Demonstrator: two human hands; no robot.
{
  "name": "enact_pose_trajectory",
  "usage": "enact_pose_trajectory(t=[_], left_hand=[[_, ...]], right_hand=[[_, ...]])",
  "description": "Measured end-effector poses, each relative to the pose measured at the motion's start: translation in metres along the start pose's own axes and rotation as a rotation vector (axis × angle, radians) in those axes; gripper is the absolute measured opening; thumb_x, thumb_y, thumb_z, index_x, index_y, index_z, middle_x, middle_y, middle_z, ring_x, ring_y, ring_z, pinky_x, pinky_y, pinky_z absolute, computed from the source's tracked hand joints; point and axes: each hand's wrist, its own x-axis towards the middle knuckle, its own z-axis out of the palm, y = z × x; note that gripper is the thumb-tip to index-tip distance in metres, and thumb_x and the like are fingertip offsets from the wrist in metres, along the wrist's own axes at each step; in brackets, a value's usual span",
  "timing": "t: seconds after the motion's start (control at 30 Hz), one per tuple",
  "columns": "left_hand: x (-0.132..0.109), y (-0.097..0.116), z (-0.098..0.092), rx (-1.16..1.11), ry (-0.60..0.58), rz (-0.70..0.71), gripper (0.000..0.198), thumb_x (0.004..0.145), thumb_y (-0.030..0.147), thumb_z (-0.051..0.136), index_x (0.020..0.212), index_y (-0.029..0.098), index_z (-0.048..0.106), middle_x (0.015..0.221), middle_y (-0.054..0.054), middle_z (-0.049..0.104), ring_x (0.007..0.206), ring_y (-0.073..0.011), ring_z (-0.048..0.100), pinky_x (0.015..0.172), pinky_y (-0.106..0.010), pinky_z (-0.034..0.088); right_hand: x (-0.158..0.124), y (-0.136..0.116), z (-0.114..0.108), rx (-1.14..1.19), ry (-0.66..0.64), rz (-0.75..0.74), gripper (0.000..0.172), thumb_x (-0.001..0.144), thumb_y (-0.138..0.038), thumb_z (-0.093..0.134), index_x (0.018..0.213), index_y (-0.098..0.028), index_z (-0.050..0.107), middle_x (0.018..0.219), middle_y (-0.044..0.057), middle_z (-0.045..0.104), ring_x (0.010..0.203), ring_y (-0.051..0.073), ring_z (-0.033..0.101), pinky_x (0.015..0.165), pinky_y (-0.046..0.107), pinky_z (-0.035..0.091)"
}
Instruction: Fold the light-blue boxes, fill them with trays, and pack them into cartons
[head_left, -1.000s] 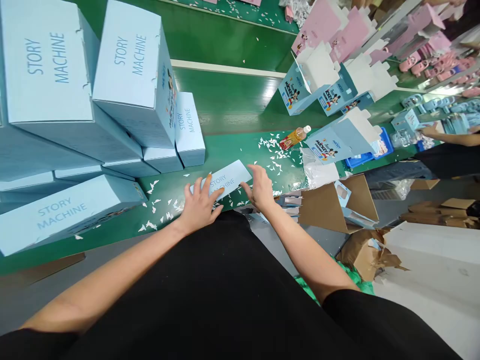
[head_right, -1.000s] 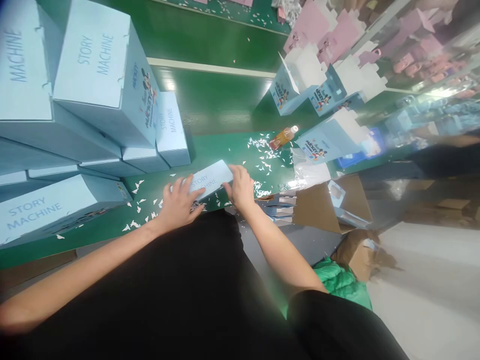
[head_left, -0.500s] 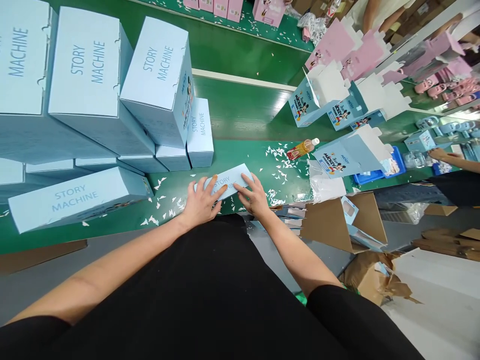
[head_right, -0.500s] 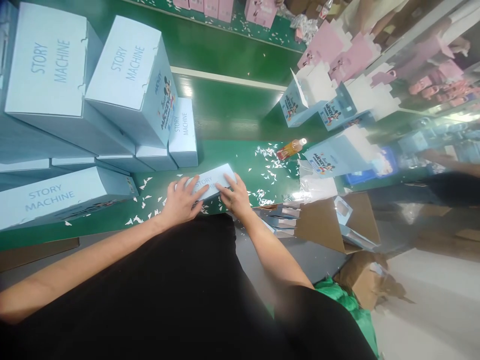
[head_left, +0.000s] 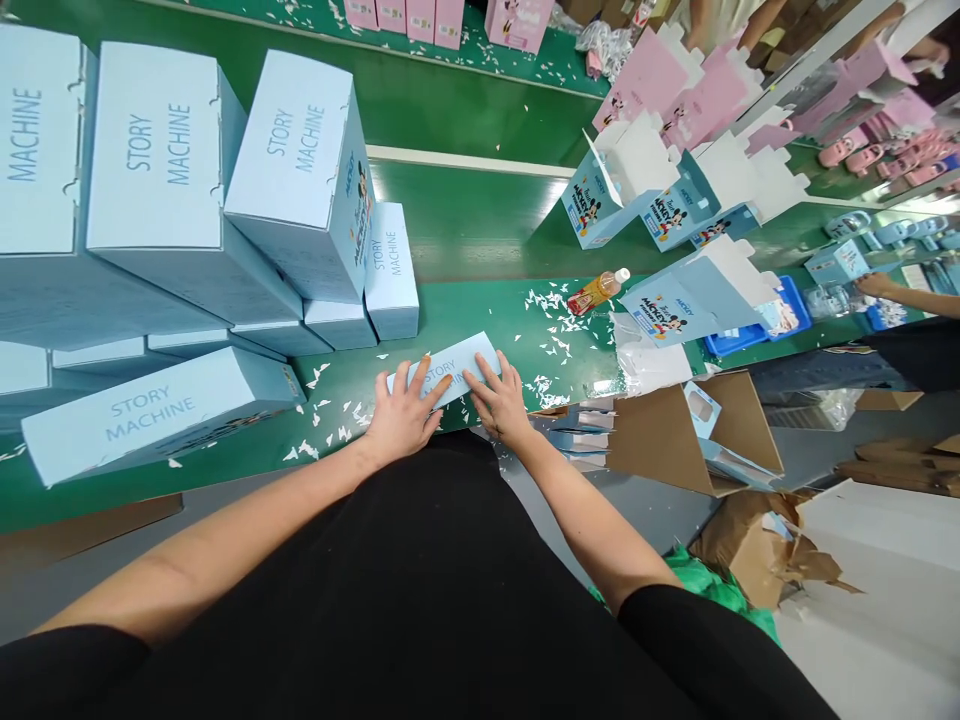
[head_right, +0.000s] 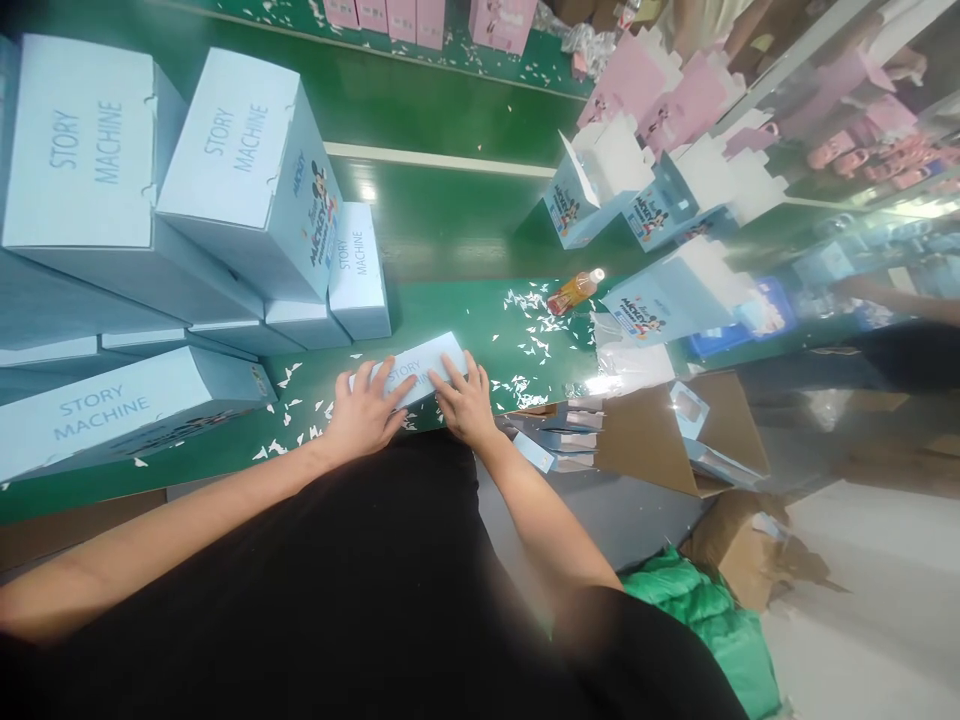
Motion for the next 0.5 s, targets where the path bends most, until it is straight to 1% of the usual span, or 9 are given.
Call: enact_pose_trajectory(t=[0.07, 0.13, 0.2, 0.23, 0.27, 0.3, 0.37, 0.43, 0.5], left_hand=[[0.0, -0.003, -0.004, 0.008, -0.037, 0.044, 0.06, 0.093, 0.039, 0.048, 0.151, 0.032, 0.035, 0.162, -0.016, 0.021, 0.14, -0.0442, 0.028, 0.103, -0.065, 0.025], [0.0, -0.005, -0.006, 0.016, -0.056, 0.065, 0.063, 0.092, 0.041, 0.05, 0.152, 0.032, 0.032, 0.164, -0.016, 0.017, 0.141, -0.0448, 0.025, 0.104, -0.065, 0.025], [-0.001, -0.006, -0.007, 0.034, -0.057, 0.053, 0.064, 0.092, 0.04, 0.051, 0.152, 0.032, 0.032, 0.164, -0.016, 0.014, 0.142, -0.0453, 0.024, 0.104, -0.065, 0.026], [-0.001, -0.006, -0.007, 0.045, -0.055, 0.041, 0.064, 0.092, 0.039, 0.051, 0.152, 0.032, 0.032, 0.164, -0.017, 0.013, 0.142, -0.0453, 0.024, 0.104, -0.065, 0.026], [-0.001, -0.006, -0.006, 0.054, -0.053, 0.03, 0.063, 0.092, 0.038, 0.051, 0.152, 0.032, 0.033, 0.164, -0.017, 0.013, 0.142, -0.0451, 0.025, 0.103, -0.064, 0.027], [-0.001, -0.005, -0.006, 0.057, -0.048, 0.02, 0.062, 0.092, 0.037, 0.051, 0.151, 0.032, 0.034, 0.164, -0.017, 0.014, 0.141, -0.045, 0.026, 0.103, -0.064, 0.028], [-0.001, -0.003, -0.004, 0.057, -0.031, 0.002, 0.061, 0.091, 0.036, 0.052, 0.15, 0.033, 0.036, 0.164, -0.017, 0.015, 0.141, -0.0449, 0.028, 0.102, -0.063, 0.029], [-0.001, 0.0, -0.003, 0.067, -0.014, -0.015, 0.06, 0.091, 0.035, 0.051, 0.15, 0.034, 0.037, 0.163, -0.017, 0.016, 0.139, -0.0449, 0.031, 0.101, -0.063, 0.029], [-0.001, 0.005, -0.001, 0.097, -0.004, -0.048, 0.059, 0.092, 0.035, 0.05, 0.15, 0.033, 0.037, 0.162, -0.019, 0.02, 0.136, -0.0445, 0.035, 0.099, -0.062, 0.032]], right_hand=[[0.001, 0.0, -0.003, 0.037, 0.001, 0.032, 0.04, 0.098, -0.03, 0.047, 0.136, -0.035, 0.056, 0.159, 0.0, 0.033, 0.15, 0.034, 0.013, 0.115, 0.064, 0.021], [0.002, 0.003, -0.003, 0.174, 0.083, 0.146, 0.035, 0.097, -0.039, 0.049, 0.129, -0.033, 0.062, 0.158, 0.004, 0.035, 0.149, 0.032, 0.019, 0.114, 0.059, 0.026], [0.002, 0.006, 0.001, 0.4, 0.232, 0.39, 0.042, 0.096, -0.05, 0.045, 0.125, -0.026, 0.063, 0.151, 0.011, 0.043, 0.142, 0.03, 0.035, 0.108, 0.05, 0.039], [0.002, 0.007, 0.004, 0.532, 0.284, 0.542, 0.047, 0.096, -0.055, 0.041, 0.123, -0.023, 0.062, 0.144, 0.014, 0.049, 0.134, 0.028, 0.046, 0.101, 0.045, 0.047], [0.001, 0.008, 0.008, 0.663, 0.292, 0.69, 0.052, 0.095, -0.06, 0.038, 0.119, -0.02, 0.061, 0.134, 0.015, 0.057, 0.122, 0.027, 0.057, 0.092, 0.041, 0.052], [0.001, 0.007, 0.012, 0.789, 0.249, 0.812, 0.056, 0.093, -0.065, 0.037, 0.113, -0.018, 0.062, 0.121, 0.015, 0.064, 0.107, 0.025, 0.065, 0.082, 0.038, 0.055], [0.001, 0.004, 0.021, 1.002, 0.073, 0.938, 0.06, 0.086, -0.074, 0.042, 0.093, -0.018, 0.062, 0.096, 0.011, 0.07, 0.08, 0.022, 0.07, 0.068, 0.033, 0.056], [0.005, 0.0, 0.03, 1.128, -0.041, 0.937, 0.061, 0.081, -0.079, 0.046, 0.078, -0.019, 0.059, 0.079, 0.008, 0.069, 0.064, 0.019, 0.066, 0.063, 0.031, 0.054], [0.011, -0.004, 0.035, 1.162, -0.019, 0.875, 0.062, 0.079, -0.081, 0.046, 0.072, -0.02, 0.057, 0.072, 0.006, 0.067, 0.06, 0.017, 0.064, 0.064, 0.03, 0.053]])
